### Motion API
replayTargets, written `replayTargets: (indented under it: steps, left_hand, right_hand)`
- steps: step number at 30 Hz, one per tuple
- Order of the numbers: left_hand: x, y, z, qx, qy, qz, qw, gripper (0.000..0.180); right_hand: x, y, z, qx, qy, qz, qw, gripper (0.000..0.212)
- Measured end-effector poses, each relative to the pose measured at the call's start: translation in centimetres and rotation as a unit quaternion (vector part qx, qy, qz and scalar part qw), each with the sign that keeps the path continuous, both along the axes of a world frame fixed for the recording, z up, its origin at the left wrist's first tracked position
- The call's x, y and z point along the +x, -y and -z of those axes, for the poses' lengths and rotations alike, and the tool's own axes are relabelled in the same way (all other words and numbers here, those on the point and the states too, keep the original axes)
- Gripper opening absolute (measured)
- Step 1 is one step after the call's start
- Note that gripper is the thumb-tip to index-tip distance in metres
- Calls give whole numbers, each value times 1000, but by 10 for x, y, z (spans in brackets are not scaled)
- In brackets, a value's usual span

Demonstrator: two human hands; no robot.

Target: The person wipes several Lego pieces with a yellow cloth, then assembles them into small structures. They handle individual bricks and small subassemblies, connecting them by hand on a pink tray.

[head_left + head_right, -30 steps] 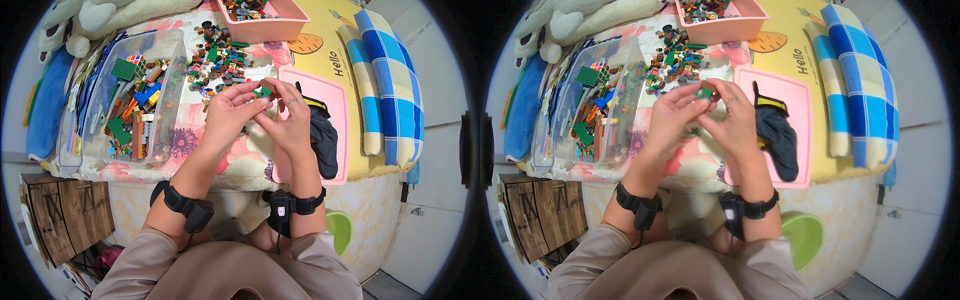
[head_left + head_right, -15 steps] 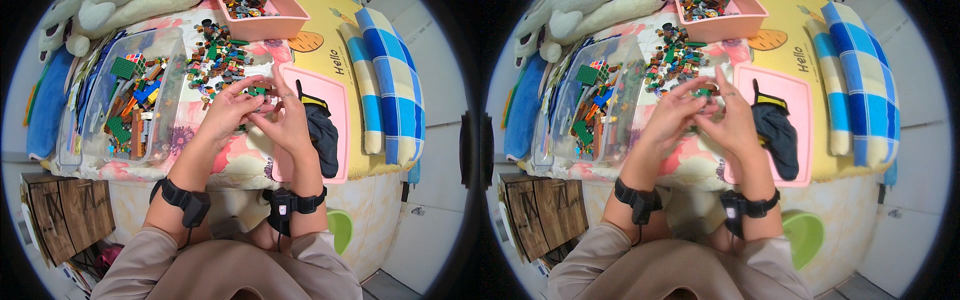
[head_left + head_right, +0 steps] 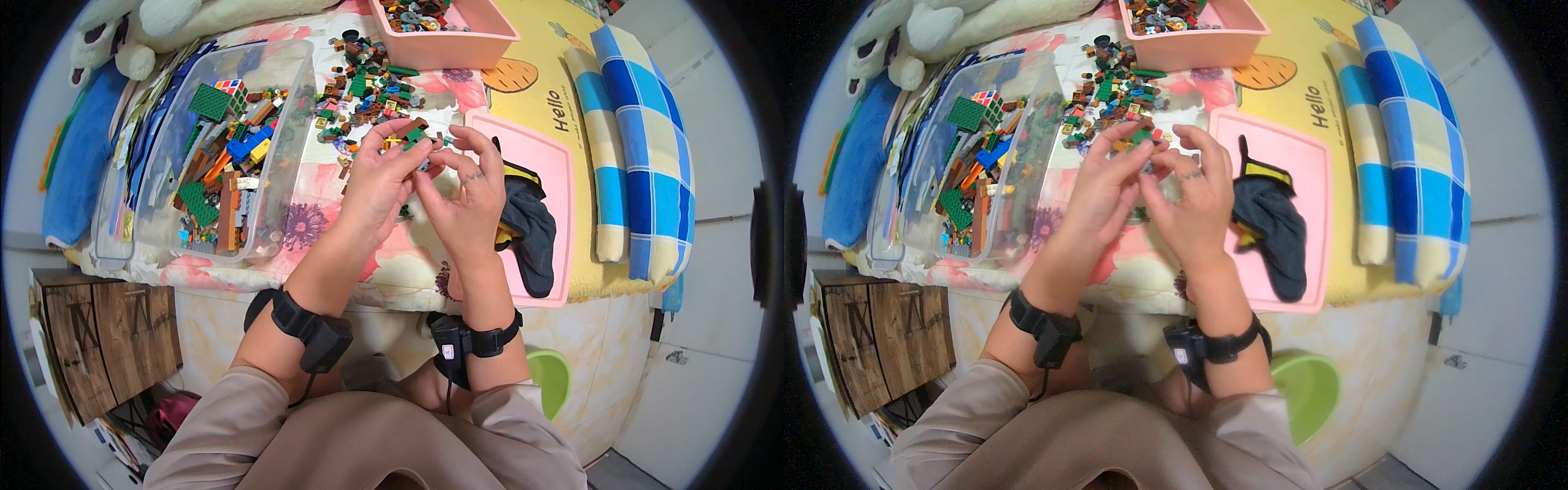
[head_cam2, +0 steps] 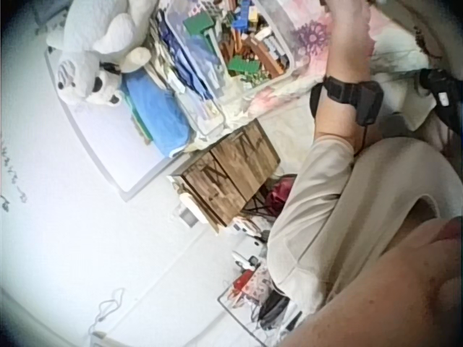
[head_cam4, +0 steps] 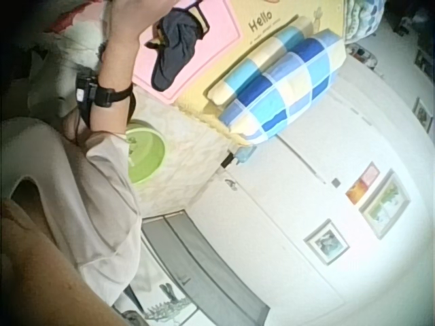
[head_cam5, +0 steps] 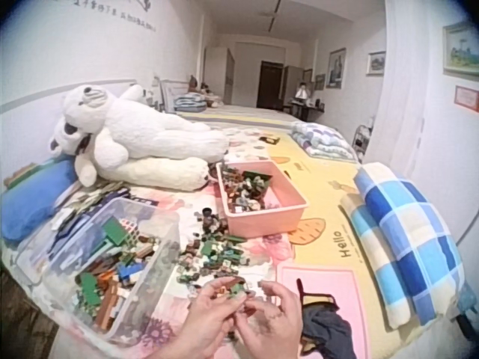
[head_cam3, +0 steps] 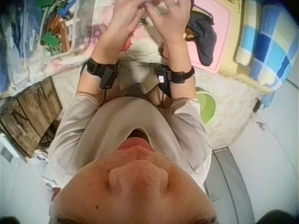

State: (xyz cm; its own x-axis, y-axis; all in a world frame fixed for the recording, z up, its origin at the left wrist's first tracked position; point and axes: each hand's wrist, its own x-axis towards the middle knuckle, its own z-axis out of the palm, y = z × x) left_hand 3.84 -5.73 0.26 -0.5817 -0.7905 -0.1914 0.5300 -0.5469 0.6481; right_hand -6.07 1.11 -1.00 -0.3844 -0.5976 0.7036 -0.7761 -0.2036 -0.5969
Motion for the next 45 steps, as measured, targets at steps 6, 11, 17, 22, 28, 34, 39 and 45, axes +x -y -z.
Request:
replayTargets:
  steps: [6,11,17,22,28,34,39,45]
  left_hand:
    - [6,6,-3,48,-75,12,996,36]
    - [7,10,1,22,-34,-3,999,30]
    - [8,14,4,33,-38,6,999,29]
    - [10,15,5,40,-38,5,998,29]
    - [11,15,-1,28,-21,-14,999,29]
    - [9,10,-7,-16,5,-24,1000,29]
    - [9,8,-7,-46,21,-35,998,29]
    - [10,13,-5,-35,39,-15,999,30]
  right_hand:
    - [-1,2,0,1,44,-6,999,25]
    - [-4,-3,-3,19,54,-35,998,25]
    - [-2,-5,-7,16,53,-42,998,26]
    - [0,-7,-9,14,59,-48,997,27]
    - [-2,-8,-9,6,53,-38,998,26]
    - [-4,-10,-9,8,66,-40,997,24]
    - [-5,-12,-9,21,96,-49,994,24]
    - [-6,-12,-9,32,63,-51,996,25]
